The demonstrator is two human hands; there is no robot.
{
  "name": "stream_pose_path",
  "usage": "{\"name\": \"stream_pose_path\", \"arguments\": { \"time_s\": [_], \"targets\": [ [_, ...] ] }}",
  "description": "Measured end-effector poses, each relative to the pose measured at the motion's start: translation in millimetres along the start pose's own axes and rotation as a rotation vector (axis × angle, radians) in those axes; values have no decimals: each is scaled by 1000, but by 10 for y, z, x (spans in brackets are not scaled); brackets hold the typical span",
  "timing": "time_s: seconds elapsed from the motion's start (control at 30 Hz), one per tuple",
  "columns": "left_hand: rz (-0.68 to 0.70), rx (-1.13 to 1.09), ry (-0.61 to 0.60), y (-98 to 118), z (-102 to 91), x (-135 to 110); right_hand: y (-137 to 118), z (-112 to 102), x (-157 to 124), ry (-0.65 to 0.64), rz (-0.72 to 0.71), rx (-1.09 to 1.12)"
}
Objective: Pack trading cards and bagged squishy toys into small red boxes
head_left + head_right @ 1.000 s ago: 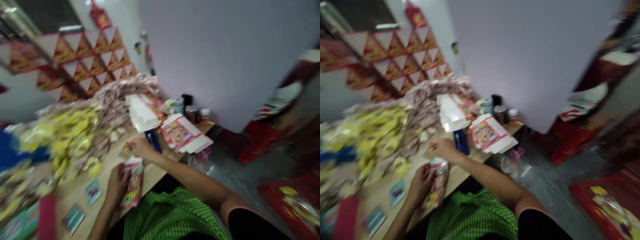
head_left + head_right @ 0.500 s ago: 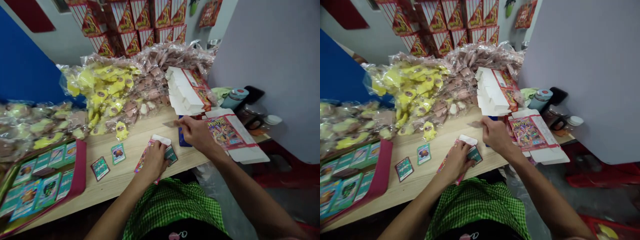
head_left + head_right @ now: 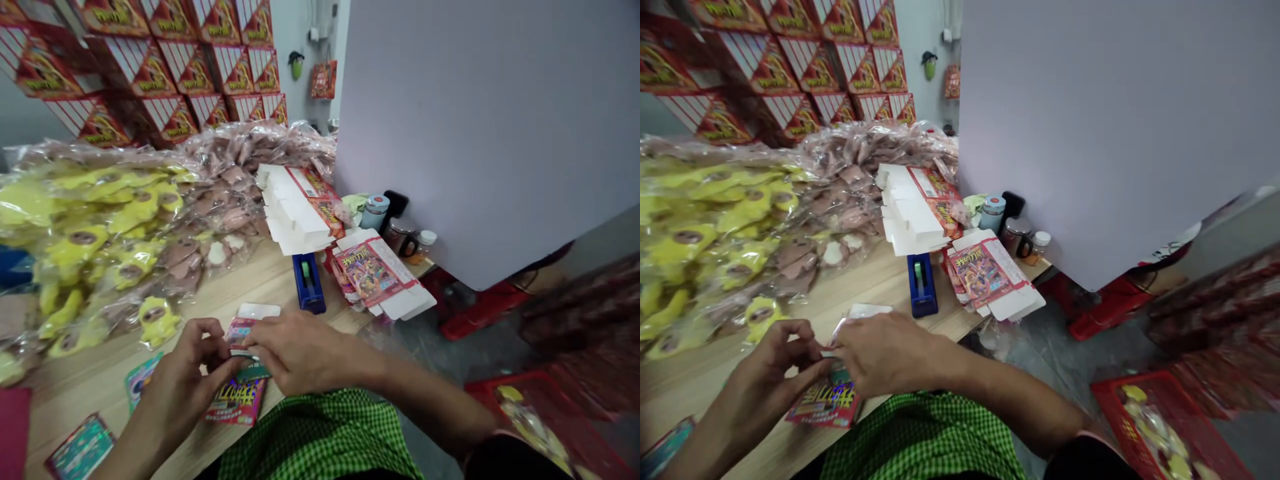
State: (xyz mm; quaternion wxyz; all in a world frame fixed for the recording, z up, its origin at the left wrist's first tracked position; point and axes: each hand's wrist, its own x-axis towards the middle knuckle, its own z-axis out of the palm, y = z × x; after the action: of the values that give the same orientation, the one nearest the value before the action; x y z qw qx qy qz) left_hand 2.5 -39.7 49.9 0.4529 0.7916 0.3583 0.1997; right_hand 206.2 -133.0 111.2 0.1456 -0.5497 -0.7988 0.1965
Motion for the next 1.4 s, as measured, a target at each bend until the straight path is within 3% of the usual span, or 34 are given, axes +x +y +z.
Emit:
{"name": "stream_pose_path", "arguments": {
  "time_s": [0.13,0.23,0.37,0.5,0.6,0.73,0.8,0.87,0.93,1.03,1.17,1.27,1.4],
  "targets": [
    [6,50,-10,-70,7,85,-6,208,18,50,41,21],
    [63,214,36,-189,21,258,178,242,53,129,107,6],
    [-13,294,-29,-435,6,413,477,178,78,443,123,119],
    [-59,-35,-40,-420,-84,240,461,116,149,757,104,302],
    [21,-191,80,-160,-190,-7,238,74,266,863,-98,241],
    [189,43,279,129,-317,-310,4,0,420,874,-492,13],
    [238,164,356,145,-337,-412,-24,-56,453,941,-555,22],
    [277,195,416,96,-323,-474,-16,-106,470,1010,-518,89],
    [319,170,460,28,-291,-505,-1,-122,496,932,-536,82],
    [376,136,497,-55,-252,-521,1,-53,553,641,-680,-100],
    [375,122,542,-153,-235,-551,-9,113,534,445,-598,-308],
    [341,67,586,-257,-171,-581,35,251,412,404,-504,-257],
    [318,-178,769,-408,42,-583,154,543,272,557,-408,64]
  ]
}}
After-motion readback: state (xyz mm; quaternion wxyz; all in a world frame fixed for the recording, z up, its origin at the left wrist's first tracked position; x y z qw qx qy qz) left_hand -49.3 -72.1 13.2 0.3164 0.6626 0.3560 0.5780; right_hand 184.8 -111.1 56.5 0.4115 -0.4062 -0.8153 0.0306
